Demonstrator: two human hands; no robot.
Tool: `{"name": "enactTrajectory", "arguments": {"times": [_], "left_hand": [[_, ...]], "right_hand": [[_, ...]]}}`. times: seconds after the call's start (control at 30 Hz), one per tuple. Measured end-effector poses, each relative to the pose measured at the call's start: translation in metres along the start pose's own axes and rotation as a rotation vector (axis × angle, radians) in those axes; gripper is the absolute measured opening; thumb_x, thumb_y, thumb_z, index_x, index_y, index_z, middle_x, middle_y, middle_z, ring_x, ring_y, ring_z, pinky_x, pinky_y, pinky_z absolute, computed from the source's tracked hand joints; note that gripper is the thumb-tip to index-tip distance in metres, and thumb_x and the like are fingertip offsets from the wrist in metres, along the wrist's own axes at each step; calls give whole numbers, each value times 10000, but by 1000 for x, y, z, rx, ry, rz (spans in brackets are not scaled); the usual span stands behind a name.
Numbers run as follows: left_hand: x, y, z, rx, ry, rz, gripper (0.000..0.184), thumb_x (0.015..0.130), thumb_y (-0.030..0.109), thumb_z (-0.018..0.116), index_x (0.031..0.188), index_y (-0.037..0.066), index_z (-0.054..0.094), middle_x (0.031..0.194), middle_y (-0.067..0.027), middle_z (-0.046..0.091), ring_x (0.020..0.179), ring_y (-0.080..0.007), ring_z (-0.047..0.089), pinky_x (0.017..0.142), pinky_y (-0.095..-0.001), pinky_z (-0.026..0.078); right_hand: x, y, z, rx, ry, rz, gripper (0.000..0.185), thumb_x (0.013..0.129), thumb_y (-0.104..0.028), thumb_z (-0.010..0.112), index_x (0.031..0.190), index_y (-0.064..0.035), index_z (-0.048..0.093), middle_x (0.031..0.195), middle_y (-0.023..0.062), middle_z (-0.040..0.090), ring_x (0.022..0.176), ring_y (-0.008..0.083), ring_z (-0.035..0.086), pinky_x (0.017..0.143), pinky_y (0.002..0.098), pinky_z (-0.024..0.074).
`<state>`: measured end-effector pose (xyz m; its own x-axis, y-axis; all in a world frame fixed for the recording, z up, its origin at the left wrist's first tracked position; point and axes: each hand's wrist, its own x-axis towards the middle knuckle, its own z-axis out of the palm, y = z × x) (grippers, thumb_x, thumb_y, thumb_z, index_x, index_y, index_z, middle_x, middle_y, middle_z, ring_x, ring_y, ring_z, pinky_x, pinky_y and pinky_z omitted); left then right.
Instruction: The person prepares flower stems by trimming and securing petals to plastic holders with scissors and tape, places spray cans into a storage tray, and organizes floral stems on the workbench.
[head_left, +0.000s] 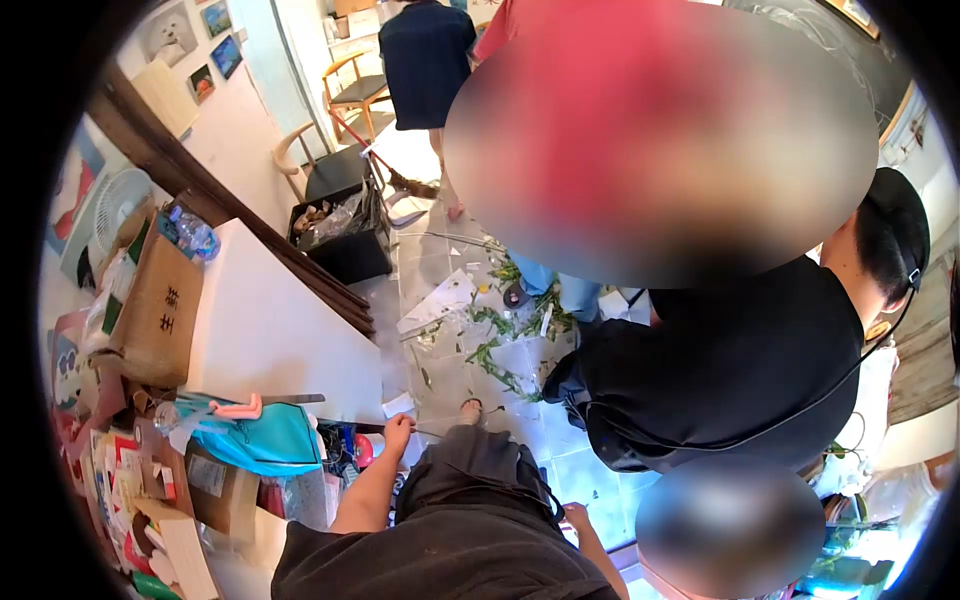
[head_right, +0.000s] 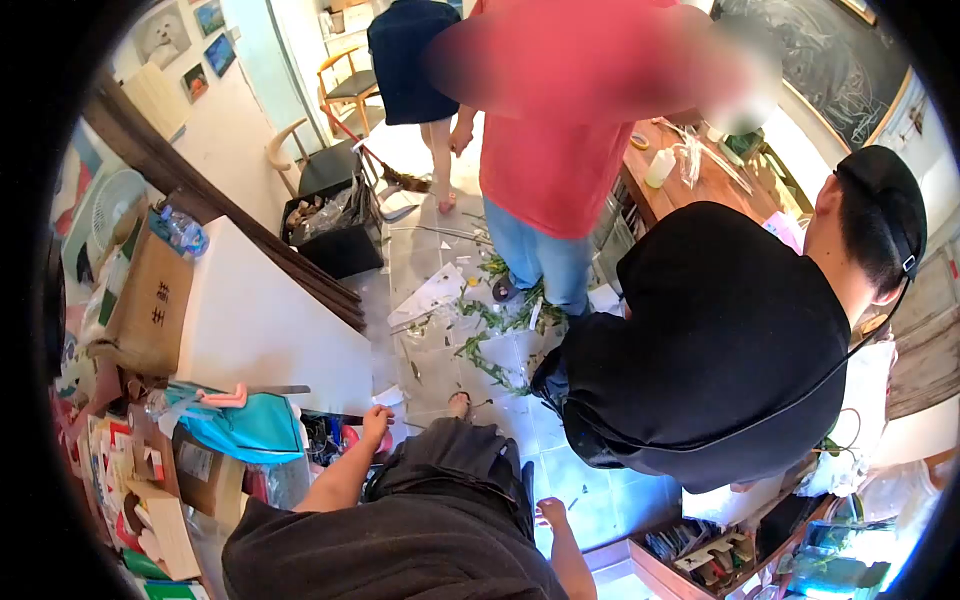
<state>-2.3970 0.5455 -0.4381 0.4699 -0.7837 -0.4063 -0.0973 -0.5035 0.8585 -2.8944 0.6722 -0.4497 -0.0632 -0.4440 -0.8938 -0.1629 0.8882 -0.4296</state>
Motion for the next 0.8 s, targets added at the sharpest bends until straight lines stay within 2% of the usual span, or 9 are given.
{"name": "enactTrajectory", "arguments": {"times": [0.1, 0.13, 0.17, 0.23, 0.3, 0.43, 0.53, 0.63, 0.8], "left_hand": [[12, 25, -6, -131, -25, -98, 169, 810, 89, 413, 784, 41, 573, 727, -77, 617, 606, -160, 589, 524, -266, 451], [19, 41, -4, -163, -31, -113, 160, 826, 100, 400, 806, 58, 554, 743, -78, 617, 616, -146, 587, 519, -257, 436], [31, 52, -2, -166, -50, -109, 158, 830, 109, 406, 812, 56, 554, 750, -77, 618, 616, -146, 588, 525, -258, 439], [65, 78, 4, -171, -88, -97, 157, 837, 128, 418, 823, 51, 554, 764, -76, 620, 616, -147, 589, 538, -261, 444], [105, 104, 14, -155, -110, -87, 109, 818, 106, 477, 817, 36, 560, 756, -61, 612, 631, -142, 591, 554, -257, 453], [192, 146, 25, -146, -195, 7, 52, 789, 28, 510, 801, 27, 560, 755, -60, 602, 654, -144, 594, 581, -241, 467], [229, 185, 26, -242, -250, 39, 51, 800, 16, 493, 810, 28, 541, 818, -82, 615, 704, -153, 602, 613, -246, 477], [263, 195, 19, -260, -325, 3, 61, 805, 15, 485, 823, 37, 539, 859, -90, 621, 729, -155, 605, 626, -251, 480], [308, 213, 14, -153, -441, -24, 71, 801, 60, 490, 813, 33, 554, 886, -106, 623, 733, -173, 607, 639, -284, 493]], "right_hand": [[-19, -31, 25, -375, -33, -125, 249, 806, -305, 552, 878, -80, 630, 749, 125, 612, 701, 280, 620, 593, 418, 505], [21, 0, 25, -554, -36, -483, 356, 800, -424, 535, 840, -86, 641, 789, 150, 624, 777, 314, 615, 665, 401, 480], [27, -7, 36, -744, 51, -542, 202, 736, -201, 602, 902, -90, 628, 831, 107, 656, 713, 239, 642, 657, 365, 510], [20, -41, 52, -658, 84, -582, 205, 738, -233, 601, 887, -97, 636, 823, 107, 659, 719, 250, 641, 685, 351, 492], [9, -94, 70, -438, 106, -443, 242, 710, -304, 632, 815, -87, 654, 782, 121, 652, 752, 271, 635, 662, 341, 480], [36, -195, 117, -592, 406, -409, 171, 684, -259, 622, 738, -104, 671, 748, 130, 646, 730, 288, 630, 643, 365, 493], [45, -278, 146, -518, 391, -532, 185, 701, -262, 598, 764, -104, 669, 748, 146, 638, 706, 325, 611, 634, 390, 489], [54, -362, 172, -477, 449, -669, 167, 709, -220, 587, 783, -92, 666, 737, 135, 640, 674, 300, 610, 617, 379, 484], [72, -471, 182, -78, 508, -656, 134, 718, -151, 591, 798, -73, 666, 643, 102, 616, 548, 156, 568, 518, 300, 441]]}}
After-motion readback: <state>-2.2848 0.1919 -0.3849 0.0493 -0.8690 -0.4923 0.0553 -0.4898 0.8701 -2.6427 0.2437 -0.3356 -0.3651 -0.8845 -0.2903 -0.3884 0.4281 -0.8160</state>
